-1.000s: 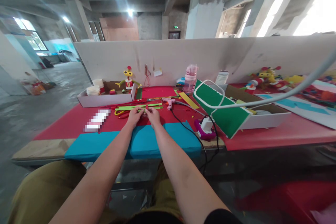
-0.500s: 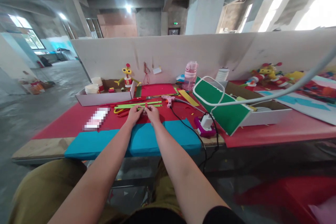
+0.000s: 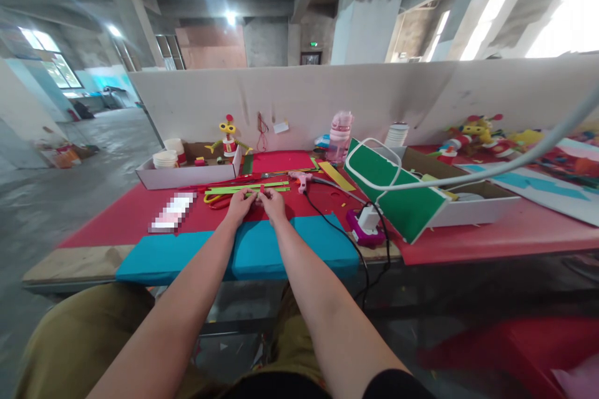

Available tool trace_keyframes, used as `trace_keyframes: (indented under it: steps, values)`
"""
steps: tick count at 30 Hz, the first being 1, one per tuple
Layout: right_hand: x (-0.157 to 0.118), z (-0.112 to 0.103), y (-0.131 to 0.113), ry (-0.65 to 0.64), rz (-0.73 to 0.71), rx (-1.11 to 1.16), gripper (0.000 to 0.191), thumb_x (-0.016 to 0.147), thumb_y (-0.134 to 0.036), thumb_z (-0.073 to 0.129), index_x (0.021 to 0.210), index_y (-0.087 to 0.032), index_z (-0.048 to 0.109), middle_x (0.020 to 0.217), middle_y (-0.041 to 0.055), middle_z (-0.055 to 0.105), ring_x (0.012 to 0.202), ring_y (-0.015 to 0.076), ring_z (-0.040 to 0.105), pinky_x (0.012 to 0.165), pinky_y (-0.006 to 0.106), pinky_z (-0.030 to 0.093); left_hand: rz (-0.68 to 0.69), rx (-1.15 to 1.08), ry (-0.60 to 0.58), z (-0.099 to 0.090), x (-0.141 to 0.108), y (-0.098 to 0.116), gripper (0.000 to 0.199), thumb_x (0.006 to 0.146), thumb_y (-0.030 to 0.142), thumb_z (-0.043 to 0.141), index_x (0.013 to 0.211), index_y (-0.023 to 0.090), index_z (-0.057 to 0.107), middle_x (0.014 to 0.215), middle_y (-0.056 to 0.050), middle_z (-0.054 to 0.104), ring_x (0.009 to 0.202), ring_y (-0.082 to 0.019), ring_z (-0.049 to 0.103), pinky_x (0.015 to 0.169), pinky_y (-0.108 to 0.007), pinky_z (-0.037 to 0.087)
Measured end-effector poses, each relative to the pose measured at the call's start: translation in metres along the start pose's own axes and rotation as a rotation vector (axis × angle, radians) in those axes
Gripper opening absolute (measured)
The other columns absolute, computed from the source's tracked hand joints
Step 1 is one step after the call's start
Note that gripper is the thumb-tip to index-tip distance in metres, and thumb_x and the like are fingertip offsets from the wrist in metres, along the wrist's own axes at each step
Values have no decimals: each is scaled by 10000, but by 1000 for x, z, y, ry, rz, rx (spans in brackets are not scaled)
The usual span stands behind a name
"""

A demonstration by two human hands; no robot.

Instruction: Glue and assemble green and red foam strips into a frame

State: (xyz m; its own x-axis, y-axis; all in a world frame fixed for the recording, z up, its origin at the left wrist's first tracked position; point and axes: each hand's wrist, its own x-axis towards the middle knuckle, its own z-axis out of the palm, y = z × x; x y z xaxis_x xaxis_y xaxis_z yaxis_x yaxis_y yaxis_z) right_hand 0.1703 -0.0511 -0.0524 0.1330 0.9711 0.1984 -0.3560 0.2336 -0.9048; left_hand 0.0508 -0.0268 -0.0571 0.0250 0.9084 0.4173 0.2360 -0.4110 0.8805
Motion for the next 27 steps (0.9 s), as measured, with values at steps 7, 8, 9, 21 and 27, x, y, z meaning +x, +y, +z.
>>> trace_keyframes:
  steps: [7,8,9,21,27]
  values:
    - [1,1,0,-12,-11,6,285,578,-367,748,740,-189,596,674,-22,645,646,147,621,707,333,547,-42,-22,48,-2,-1,2,171,703,340,649,729,175,611,588,14,592,539,-125,520,541,-232,407]
    - [1,1,0,-11,-8,8,287,571,-361,750,738,-188,595,678,-23,645,648,146,624,712,334,548,-44,-31,56,-3,-1,3,173,701,339,651,729,173,611,587,14,591,533,-122,516,536,-231,407]
    - [1,1,1,-7,-5,12,288,563,-353,753,735,-188,592,683,-24,643,648,144,625,716,335,548,-44,-45,61,-3,-1,4,173,701,337,651,727,171,609,589,13,592,531,-120,516,534,-231,410]
    - [2,0,1,21,-37,7,302,546,-356,767,710,-184,581,686,-23,627,688,168,637,738,352,545,-108,-235,70,-3,-8,22,204,711,364,654,729,174,579,592,18,587,493,-114,511,495,-238,420]
    - [0,0,-2,16,-14,94,333,538,-387,773,706,-191,562,694,-12,660,742,183,660,771,358,545,-37,-118,-32,-2,-6,18,230,715,367,668,810,158,687,767,-46,693,707,-169,615,675,-279,481]
